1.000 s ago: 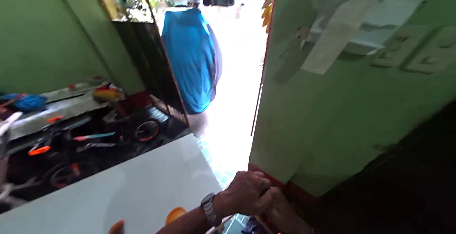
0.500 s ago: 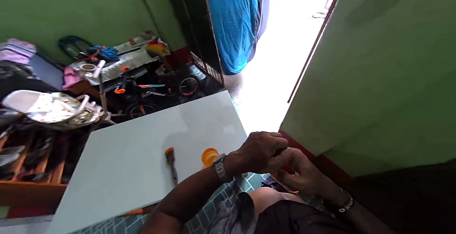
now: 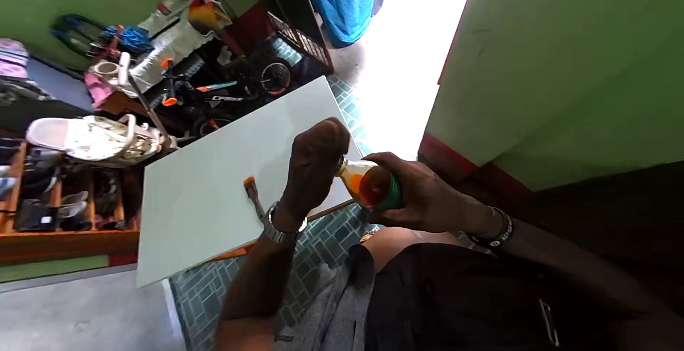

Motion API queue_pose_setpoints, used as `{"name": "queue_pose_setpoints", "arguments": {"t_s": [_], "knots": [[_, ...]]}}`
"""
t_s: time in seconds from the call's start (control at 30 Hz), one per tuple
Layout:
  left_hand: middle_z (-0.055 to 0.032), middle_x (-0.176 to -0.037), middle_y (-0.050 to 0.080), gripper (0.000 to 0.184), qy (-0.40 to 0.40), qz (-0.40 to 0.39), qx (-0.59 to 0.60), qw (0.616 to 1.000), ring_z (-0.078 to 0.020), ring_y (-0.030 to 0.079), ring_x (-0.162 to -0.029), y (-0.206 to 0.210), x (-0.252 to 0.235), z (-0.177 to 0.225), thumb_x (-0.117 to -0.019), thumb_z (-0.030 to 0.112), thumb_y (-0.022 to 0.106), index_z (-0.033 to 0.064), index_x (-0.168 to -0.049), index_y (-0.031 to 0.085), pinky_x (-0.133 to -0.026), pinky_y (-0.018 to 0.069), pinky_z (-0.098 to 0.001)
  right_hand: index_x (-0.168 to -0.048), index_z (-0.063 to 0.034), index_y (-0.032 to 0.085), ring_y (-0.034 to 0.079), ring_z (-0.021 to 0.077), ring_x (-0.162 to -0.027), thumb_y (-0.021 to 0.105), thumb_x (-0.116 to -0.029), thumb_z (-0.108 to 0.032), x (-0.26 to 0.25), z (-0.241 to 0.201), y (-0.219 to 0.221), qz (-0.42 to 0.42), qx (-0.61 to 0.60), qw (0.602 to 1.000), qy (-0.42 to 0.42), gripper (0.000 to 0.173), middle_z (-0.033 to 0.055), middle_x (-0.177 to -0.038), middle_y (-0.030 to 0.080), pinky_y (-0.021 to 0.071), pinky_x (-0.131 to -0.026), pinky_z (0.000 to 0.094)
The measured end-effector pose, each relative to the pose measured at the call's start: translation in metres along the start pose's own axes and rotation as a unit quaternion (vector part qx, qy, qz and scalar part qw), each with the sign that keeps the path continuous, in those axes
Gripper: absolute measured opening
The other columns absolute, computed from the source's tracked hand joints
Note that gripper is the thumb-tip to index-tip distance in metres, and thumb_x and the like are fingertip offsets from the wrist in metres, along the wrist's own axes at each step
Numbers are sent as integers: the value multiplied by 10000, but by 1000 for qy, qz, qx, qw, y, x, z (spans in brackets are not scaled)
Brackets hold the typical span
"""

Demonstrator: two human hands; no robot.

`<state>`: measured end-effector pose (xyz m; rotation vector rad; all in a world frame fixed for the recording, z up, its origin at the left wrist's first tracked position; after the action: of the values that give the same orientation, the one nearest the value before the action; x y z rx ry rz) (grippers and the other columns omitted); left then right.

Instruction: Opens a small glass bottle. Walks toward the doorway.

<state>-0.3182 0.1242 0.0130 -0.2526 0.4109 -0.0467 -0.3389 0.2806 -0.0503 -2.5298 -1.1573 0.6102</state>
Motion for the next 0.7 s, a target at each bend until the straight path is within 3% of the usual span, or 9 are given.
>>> {"name": "queue_pose_setpoints", "arguments": {"t_s": [0.07,0.13,0.2,0.3,0.47,0.57,0.7], "knots": [[72,-826,556,558,-41,85,43,995,-42,539,-702,-3,10,-9,-1071,614,232,209,-948,595,-613,466,-183,-1407,-155,541,672,49,-943,799,-809,-552,-1,-4,-5,8,10,1000,0,763,-17,-1090,702,600,-802,312],[84,-959,645,662,-66,159,95,980,-49,632,-851,4,22,-18,-1022,709,234,212,-1129,659,-755,549,-225,-1402,-159,544,674,52,-942,794,-796,-583,-3,-7,-8,4,15,1000,2,780,-16,-1103,702,601,-796,322],[62,-1120,696,744,-85,212,153,962,-89,669,-1021,20,39,-25,-956,792,314,216,-1269,665,-889,572,-290,-1392,-146,545,673,48,-946,797,-792,-588,-5,-11,-9,-3,10,1000,-3,787,-16,-1093,701,602,-809,313],[12,-1284,679,721,-74,278,147,946,-141,640,-1191,38,60,-21,-958,754,379,199,-1358,607,-1009,542,-351,-1358,-122,547,672,26,-924,821,-787,-566,-10,-15,-8,-11,-25,1000,-14,773,-26,-1042,700,601,-801,274],[-31,-1315,653,556,-59,318,100,941,-167,620,-1218,37,69,-7,-1042,567,463,135,-1367,593,-1037,527,-376,-1298,-130,537,696,26,-869,818,-839,-470,-20,-15,3,-90,-173,981,-11,637,-43,-990,707,623,-755,240],[-24,-1279,651,569,-60,315,110,941,-141,628,-1162,38,66,-3,-1040,578,461,134,-1375,583,-977,547,-330,-1260,-95,543,712,95,-865,765,-894,-439,-22,-13,11,-162,-299,940,24,549,20,-997,709,630,-762,280],[-62,-1242,669,612,-66,310,165,934,-152,662,-1100,44,60,-2,-1033,578,479,102,-1410,553,-930,574,-316,-1325,-71,528,722,133,-933,722,-926,-460,-22,-10,16,-209,-402,891,41,590,55,-1060,717,628,-841,319]]}}
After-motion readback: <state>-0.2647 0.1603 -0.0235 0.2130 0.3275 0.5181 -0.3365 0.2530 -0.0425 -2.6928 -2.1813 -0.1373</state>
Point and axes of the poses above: each hand's wrist, its own x-axis away from the middle knuckle, its own y-axis out of the palm, z = x × y, the point moved 7 cm from there along -x, towards the middle knuckle
